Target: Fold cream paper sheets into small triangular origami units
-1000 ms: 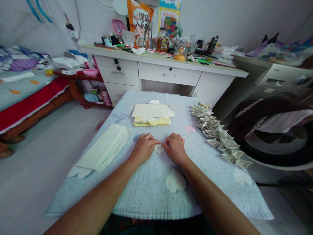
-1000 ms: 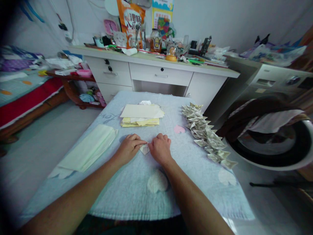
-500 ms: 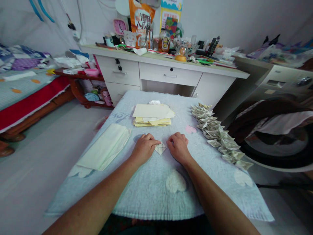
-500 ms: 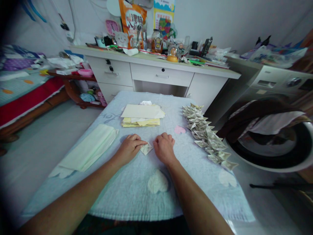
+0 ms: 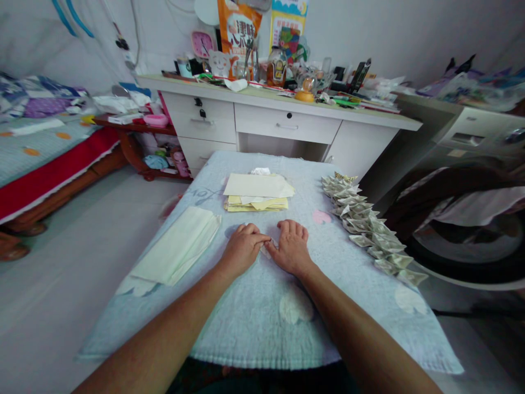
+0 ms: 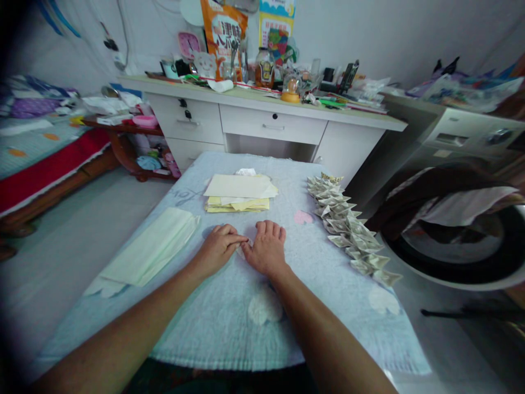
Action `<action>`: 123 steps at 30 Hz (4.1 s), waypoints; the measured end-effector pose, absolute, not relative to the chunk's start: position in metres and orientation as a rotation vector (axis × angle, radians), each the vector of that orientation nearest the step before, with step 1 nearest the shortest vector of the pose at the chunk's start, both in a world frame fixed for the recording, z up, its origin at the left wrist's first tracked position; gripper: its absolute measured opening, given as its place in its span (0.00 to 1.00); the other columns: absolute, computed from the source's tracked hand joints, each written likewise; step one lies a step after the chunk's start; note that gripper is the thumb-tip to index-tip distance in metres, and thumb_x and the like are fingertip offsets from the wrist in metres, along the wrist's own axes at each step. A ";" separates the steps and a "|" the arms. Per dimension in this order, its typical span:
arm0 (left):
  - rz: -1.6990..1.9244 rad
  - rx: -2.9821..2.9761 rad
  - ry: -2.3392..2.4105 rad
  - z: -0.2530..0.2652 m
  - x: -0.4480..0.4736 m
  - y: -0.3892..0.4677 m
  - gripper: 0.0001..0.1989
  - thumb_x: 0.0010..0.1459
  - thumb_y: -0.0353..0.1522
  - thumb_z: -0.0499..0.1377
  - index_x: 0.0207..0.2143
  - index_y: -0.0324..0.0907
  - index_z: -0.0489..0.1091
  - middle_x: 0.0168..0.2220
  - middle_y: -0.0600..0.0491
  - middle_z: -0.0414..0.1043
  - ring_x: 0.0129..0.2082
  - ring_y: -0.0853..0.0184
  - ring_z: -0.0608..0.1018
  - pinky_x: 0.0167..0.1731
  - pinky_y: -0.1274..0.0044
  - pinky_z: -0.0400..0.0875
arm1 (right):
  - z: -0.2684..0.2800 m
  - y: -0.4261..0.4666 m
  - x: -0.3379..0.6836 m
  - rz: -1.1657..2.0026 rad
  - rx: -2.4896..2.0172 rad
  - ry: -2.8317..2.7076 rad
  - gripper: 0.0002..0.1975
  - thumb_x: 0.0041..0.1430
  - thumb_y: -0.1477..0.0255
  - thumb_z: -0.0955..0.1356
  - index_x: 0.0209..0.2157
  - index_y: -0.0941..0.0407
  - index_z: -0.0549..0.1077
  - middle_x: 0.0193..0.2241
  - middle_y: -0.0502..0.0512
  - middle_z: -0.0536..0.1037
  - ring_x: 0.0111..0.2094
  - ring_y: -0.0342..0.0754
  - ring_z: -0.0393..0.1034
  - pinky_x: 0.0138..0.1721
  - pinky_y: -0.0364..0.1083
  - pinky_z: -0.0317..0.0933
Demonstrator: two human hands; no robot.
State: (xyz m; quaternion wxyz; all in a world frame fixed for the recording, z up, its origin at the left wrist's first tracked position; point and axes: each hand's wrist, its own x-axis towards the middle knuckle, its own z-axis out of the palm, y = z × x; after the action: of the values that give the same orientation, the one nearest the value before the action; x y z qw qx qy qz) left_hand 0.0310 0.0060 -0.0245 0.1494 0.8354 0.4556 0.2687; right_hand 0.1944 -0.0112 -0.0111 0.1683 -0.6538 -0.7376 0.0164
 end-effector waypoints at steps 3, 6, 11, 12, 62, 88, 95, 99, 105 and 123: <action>0.767 2.408 1.322 -0.025 0.030 0.005 0.15 0.59 0.26 0.55 0.44 0.49 0.76 0.37 0.50 0.69 0.40 0.63 0.68 0.43 0.71 0.64 | -0.010 -0.011 0.195 0.083 -1.860 -2.104 0.25 0.57 0.58 0.64 0.52 0.56 0.62 0.50 0.62 0.66 0.51 0.58 0.56 0.53 0.56 0.46; 0.759 2.416 1.329 -0.026 0.030 0.004 0.15 0.59 0.27 0.56 0.45 0.50 0.76 0.37 0.51 0.69 0.39 0.64 0.67 0.42 0.71 0.64 | -0.009 -0.011 0.198 0.134 -1.860 -2.107 0.26 0.57 0.61 0.65 0.55 0.54 0.60 0.53 0.61 0.64 0.53 0.58 0.55 0.55 0.57 0.45; 0.748 2.412 1.335 -0.028 0.030 0.005 0.15 0.59 0.28 0.56 0.44 0.52 0.76 0.37 0.51 0.68 0.39 0.64 0.67 0.42 0.71 0.63 | -0.007 -0.013 0.210 0.203 -1.891 -2.084 0.30 0.55 0.65 0.66 0.59 0.52 0.57 0.55 0.61 0.63 0.54 0.59 0.54 0.55 0.58 0.45; 0.750 2.407 1.336 -0.028 0.030 0.005 0.15 0.59 0.28 0.56 0.44 0.52 0.77 0.37 0.51 0.68 0.39 0.64 0.67 0.42 0.71 0.63 | -0.007 -0.014 0.213 0.212 -1.894 -2.079 0.30 0.55 0.66 0.66 0.59 0.52 0.57 0.55 0.61 0.63 0.54 0.59 0.55 0.55 0.58 0.45; 1.036 1.390 0.990 -0.005 0.033 -0.005 0.09 0.51 0.35 0.62 0.31 0.39 0.70 0.24 0.57 0.70 0.20 0.74 0.71 0.22 0.81 0.64 | 0.005 -0.019 0.204 0.807 -1.164 -1.813 0.02 0.53 0.72 0.67 0.30 0.56 0.70 0.27 0.48 0.69 0.28 0.42 0.62 0.30 0.40 0.57; 0.810 2.395 1.149 -0.010 0.024 -0.011 0.07 0.52 0.22 0.58 0.29 0.42 0.72 0.37 0.54 0.72 0.40 0.66 0.71 0.41 0.74 0.65 | -0.006 -0.015 0.215 0.344 -1.203 -2.433 0.10 0.50 0.84 0.65 0.33 0.57 0.71 0.34 0.54 0.70 0.38 0.48 0.61 0.42 0.45 0.55; 0.687 2.521 1.213 -0.005 0.021 -0.013 0.06 0.56 0.27 0.59 0.32 0.44 0.76 0.31 0.53 0.73 0.36 0.64 0.69 0.38 0.72 0.64 | -0.006 -0.014 0.221 0.415 -1.155 -2.392 0.08 0.54 0.81 0.67 0.34 0.56 0.75 0.34 0.53 0.72 0.39 0.47 0.64 0.43 0.45 0.56; 0.655 2.495 1.243 -0.005 0.022 -0.013 0.05 0.56 0.27 0.59 0.31 0.42 0.75 0.30 0.53 0.74 0.35 0.64 0.70 0.38 0.72 0.64 | -0.004 -0.013 0.220 0.485 -1.195 -2.349 0.07 0.54 0.82 0.68 0.32 0.57 0.75 0.31 0.52 0.73 0.37 0.46 0.64 0.42 0.44 0.56; 0.653 2.453 1.278 -0.003 0.022 -0.012 0.04 0.56 0.28 0.60 0.29 0.42 0.73 0.29 0.53 0.73 0.35 0.64 0.69 0.37 0.73 0.63 | -0.004 -0.014 0.219 0.484 -1.334 -2.288 0.03 0.55 0.77 0.70 0.32 0.55 0.76 0.34 0.52 0.73 0.39 0.47 0.62 0.42 0.46 0.53; 0.647 2.327 1.485 -0.008 0.024 -0.006 0.07 0.54 0.33 0.60 0.24 0.42 0.71 0.30 0.52 0.70 0.35 0.63 0.68 0.36 0.72 0.61 | 0.000 -0.012 0.214 0.528 -1.589 -2.223 0.07 0.61 0.68 0.67 0.32 0.54 0.76 0.34 0.53 0.71 0.40 0.48 0.60 0.41 0.47 0.48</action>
State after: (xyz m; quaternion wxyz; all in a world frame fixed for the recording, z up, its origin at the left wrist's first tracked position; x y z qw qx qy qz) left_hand 0.0238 -0.0061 -0.0080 0.1526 0.8110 0.5177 0.2257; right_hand 0.2141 -0.0119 0.0002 0.1784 -0.5617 -0.7860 0.1866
